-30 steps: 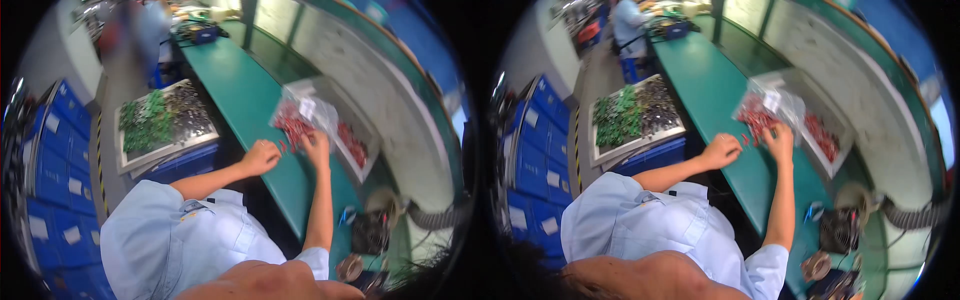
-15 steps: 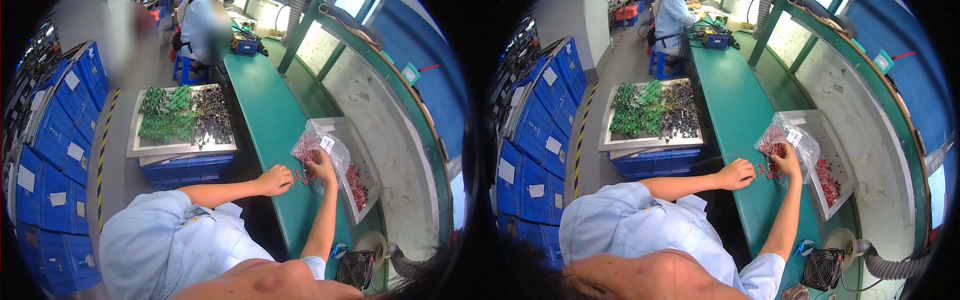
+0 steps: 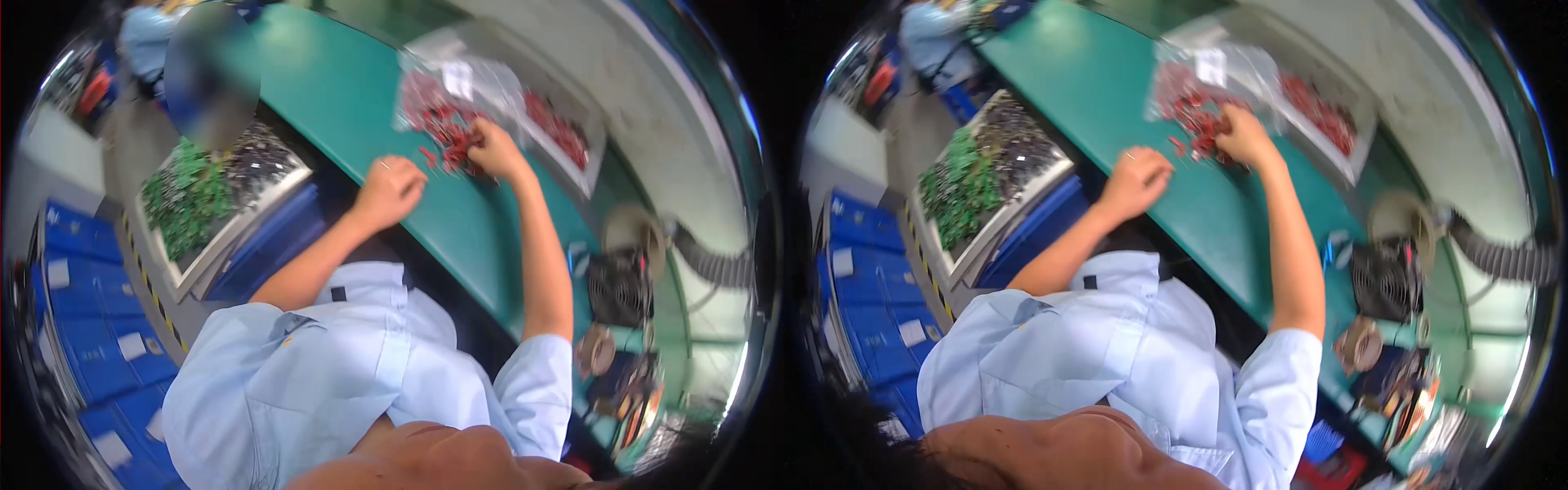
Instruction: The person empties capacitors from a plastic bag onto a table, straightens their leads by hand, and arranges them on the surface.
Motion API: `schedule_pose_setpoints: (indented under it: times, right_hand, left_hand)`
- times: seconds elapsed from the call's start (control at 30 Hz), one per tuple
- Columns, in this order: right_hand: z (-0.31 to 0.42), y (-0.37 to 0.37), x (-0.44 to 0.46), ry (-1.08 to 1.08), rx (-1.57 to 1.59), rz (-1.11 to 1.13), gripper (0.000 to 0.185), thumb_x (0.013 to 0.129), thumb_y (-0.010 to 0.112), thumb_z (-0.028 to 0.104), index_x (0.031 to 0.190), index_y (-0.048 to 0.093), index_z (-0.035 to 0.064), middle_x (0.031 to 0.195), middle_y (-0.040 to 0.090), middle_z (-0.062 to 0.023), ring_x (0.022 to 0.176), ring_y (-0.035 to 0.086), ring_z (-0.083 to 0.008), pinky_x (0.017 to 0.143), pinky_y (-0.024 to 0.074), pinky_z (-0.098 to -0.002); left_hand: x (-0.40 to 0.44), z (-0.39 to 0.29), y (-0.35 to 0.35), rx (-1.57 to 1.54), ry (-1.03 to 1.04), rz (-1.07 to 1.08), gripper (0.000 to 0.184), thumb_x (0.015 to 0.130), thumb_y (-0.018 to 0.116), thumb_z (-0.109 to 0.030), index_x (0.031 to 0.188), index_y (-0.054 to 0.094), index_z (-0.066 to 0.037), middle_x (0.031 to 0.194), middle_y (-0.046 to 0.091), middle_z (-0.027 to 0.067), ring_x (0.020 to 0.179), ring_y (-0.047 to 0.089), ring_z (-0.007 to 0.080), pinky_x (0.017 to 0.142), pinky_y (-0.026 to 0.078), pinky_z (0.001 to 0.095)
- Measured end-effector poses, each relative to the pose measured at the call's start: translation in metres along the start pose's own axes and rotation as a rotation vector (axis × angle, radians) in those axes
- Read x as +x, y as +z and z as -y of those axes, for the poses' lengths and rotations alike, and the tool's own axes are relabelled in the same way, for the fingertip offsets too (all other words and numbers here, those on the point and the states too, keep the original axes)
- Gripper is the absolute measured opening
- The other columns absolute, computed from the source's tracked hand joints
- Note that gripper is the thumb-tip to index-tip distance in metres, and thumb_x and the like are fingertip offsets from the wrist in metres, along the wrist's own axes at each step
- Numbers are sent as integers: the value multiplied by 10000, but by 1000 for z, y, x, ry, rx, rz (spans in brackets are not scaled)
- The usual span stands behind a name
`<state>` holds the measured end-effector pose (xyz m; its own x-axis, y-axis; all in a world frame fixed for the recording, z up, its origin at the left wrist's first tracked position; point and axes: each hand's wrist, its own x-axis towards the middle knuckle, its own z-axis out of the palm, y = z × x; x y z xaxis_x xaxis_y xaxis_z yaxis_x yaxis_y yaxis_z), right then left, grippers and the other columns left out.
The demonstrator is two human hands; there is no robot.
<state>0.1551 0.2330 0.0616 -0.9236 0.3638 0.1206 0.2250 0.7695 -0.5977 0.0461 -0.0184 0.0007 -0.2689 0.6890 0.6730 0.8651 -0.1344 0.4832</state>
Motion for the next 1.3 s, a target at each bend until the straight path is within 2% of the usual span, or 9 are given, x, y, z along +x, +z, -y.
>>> schedule_pose_setpoints:
  times: [0.07, 0.13, 0.23, 0.37, 0.7, 0.83, 1.07, 1.23, 1.3]
  right_hand:
    - [-5, -10, -39, 44, 65, -20, 288, 780, 640, 62, 1062, 606, 9, 913, 659, -109, 835, 637, -206, 749, 524, -367]
    - [7, -24, -76, 347, 222, -23, 274, 876, 671, 112, 1127, 622, 13, 1001, 665, -57, 868, 632, -123, 679, 545, -297]
    - [-1, -39, -120, 416, 263, -163, 311, 952, 681, 170, 1219, 640, 15, 1175, 651, -66, 937, 652, -140, 746, 603, -339]
    - [3, -46, -160, 348, 111, -357, 306, 921, 675, 166, 1183, 673, 9, 1099, 711, -110, 978, 657, -180, 740, 546, -329]
    - [45, -17, -192, 463, 104, -374, 72, 913, 658, 49, 944, 673, -14, 847, 667, -80, 738, 623, -149, 655, 498, -280]
    - [54, 16, -184, 376, -12, -351, 219, 790, 803, 120, 847, 611, 30, 815, 611, -104, 800, 597, -307, 746, 471, -413]
    - [45, 11, -170, 414, -23, -250, 185, 802, 775, 114, 837, 624, 12, 809, 619, -124, 816, 596, -330, 715, 481, -433]
    - [67, -21, -181, 479, 111, -275, 101, 868, 702, 68, 888, 674, -27, 821, 645, -126, 715, 599, -250, 654, 486, -366]
    - [66, -22, -185, 510, 185, -206, 97, 903, 666, 45, 931, 698, -42, 833, 654, -118, 674, 575, -194, 645, 475, -337]
  left_hand:
    - [1, 3, 4, 8, 24, -3, 67, 852, 698, -81, 914, 702, -55, 971, 702, 107, 954, 646, 326, 864, 477, 438]
    - [3, 2, 1, -53, -16, 77, 80, 854, 700, -67, 933, 709, -56, 1000, 707, 90, 982, 649, 313, 895, 468, 433]
    - [8, -3, -3, -81, -37, 157, 130, 857, 703, -81, 986, 722, -75, 1073, 699, 67, 1055, 628, 289, 967, 433, 427]
    - [31, -16, 5, -151, 36, 223, 187, 868, 698, -85, 1052, 728, -90, 1156, 685, 64, 1113, 609, 287, 1007, 412, 424]
    - [99, -8, 75, -38, 439, 551, 406, 917, 673, -149, 1321, 658, -178, 1426, 559, 85, 1371, 486, 273, 1169, 292, 532]
    - [96, 13, 44, 62, 386, 614, 434, 906, 670, -111, 1330, 658, -202, 1435, 558, 72, 1380, 483, 252, 1181, 276, 536]
    - [91, 6, 30, -61, 284, 543, 377, 900, 669, -84, 1269, 692, -158, 1452, 560, 52, 1361, 498, 256, 1183, 275, 513]
    - [95, 0, 35, -142, 237, 490, 315, 905, 674, -92, 1213, 724, -134, 1435, 579, 59, 1299, 533, 245, 1110, 347, 437]
    - [96, -21, 53, -188, 234, 165, 135, 858, 680, -134, 985, 718, -106, 1166, 652, 62, 1110, 597, 257, 977, 417, 440]
